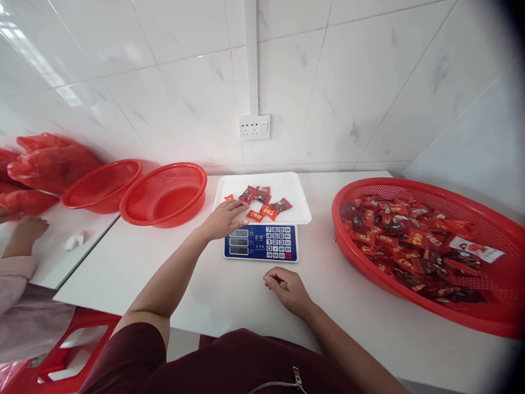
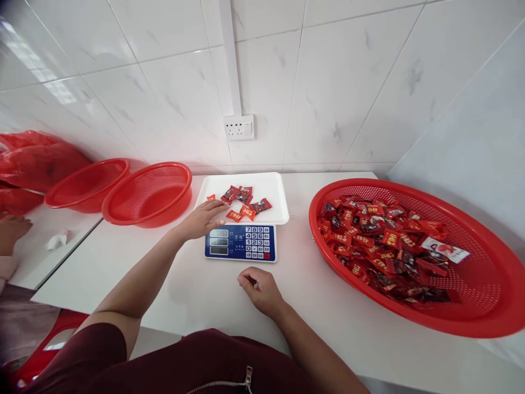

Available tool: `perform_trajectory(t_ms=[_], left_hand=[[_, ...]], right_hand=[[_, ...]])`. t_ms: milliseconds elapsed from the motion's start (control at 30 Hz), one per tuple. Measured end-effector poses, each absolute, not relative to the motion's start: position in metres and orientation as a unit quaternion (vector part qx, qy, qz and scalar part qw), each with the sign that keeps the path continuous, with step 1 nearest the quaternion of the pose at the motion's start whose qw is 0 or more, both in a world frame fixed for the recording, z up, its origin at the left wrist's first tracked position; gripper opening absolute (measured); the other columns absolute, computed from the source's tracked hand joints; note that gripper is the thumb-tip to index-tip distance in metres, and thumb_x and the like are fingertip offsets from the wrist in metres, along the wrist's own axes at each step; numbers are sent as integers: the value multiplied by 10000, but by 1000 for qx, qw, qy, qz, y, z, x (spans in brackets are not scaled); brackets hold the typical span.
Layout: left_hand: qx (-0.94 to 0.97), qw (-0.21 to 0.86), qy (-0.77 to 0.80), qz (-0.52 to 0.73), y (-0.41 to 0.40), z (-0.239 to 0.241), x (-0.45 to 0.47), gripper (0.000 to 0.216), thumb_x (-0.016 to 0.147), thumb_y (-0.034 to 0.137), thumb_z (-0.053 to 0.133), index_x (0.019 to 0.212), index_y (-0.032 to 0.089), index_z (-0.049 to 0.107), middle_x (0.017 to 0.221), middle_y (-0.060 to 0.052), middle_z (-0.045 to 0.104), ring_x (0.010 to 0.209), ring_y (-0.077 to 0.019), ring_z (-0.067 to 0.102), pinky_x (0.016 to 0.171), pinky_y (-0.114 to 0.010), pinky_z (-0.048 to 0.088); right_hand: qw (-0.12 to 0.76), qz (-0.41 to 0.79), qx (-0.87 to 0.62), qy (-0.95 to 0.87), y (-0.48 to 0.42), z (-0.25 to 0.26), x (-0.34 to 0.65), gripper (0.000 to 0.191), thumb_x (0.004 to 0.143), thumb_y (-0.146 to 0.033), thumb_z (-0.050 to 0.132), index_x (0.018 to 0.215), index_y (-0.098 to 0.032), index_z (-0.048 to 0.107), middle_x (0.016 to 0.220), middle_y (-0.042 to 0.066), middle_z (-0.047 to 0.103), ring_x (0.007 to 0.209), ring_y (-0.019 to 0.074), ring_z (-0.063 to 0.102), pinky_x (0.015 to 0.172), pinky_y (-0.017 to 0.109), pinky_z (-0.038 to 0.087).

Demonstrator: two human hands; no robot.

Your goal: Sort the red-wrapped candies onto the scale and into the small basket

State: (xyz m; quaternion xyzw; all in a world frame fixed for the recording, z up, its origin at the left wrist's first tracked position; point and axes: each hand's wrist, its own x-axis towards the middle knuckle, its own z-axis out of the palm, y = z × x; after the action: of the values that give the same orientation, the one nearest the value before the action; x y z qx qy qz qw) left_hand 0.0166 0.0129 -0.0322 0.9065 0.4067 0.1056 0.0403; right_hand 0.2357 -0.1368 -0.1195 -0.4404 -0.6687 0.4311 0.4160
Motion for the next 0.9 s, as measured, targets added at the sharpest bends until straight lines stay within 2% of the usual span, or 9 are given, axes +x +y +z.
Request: perform_trajectory(t_ms=[300, 433, 600, 767, 900], left_hand=[[870, 28, 476, 127, 21, -28, -3, 494, 935, 496, 350, 1277, 197, 544, 1356, -126, 508, 1303, -293, 411, 1078, -486, 376], [876, 0, 463, 137, 22, -25, 10, 489, 924, 514, 375, 1272, 218, 548, 1429, -108, 453, 1367, -301, 322, 1123, -515, 291], [911, 23, 395, 111, 23, -15, 50, 519, 929, 540, 342, 1363, 279, 451, 1489, -39, 402, 1422, -254, 235, 1156, -491, 221], [923, 51, 377, 63, 32, -11, 71, 582, 942, 553, 274, 1401, 223, 411, 1513, -39, 369, 1445, -225, 178, 1184, -431, 156], [916, 68, 395, 37, 38, -17, 63, 610, 934, 569, 277, 1399, 202, 418, 1525, -62, 344, 1442, -242, 191, 1175, -428, 180]], right_hand=[[403, 428, -438, -680, -136, -118, 235, 244, 857, -336, 501, 722, -180, 630, 659, 25, 643, 603, 153, 570, 518, 246, 425], [400, 426, -433, -687, -136, -119, 234, 243, 858, -335, 501, 726, -182, 634, 665, 26, 649, 611, 155, 577, 535, 252, 437], [399, 419, -430, -693, -135, -122, 233, 251, 857, -339, 499, 715, -181, 633, 643, 23, 641, 589, 152, 569, 539, 258, 440], [407, 410, -434, -692, -135, -122, 235, 257, 862, -348, 495, 726, -177, 631, 649, 28, 642, 593, 152, 569, 542, 257, 442], [407, 408, -433, -693, -135, -120, 235, 253, 861, -342, 497, 719, -180, 631, 633, 21, 636, 573, 146, 553, 522, 251, 431]])
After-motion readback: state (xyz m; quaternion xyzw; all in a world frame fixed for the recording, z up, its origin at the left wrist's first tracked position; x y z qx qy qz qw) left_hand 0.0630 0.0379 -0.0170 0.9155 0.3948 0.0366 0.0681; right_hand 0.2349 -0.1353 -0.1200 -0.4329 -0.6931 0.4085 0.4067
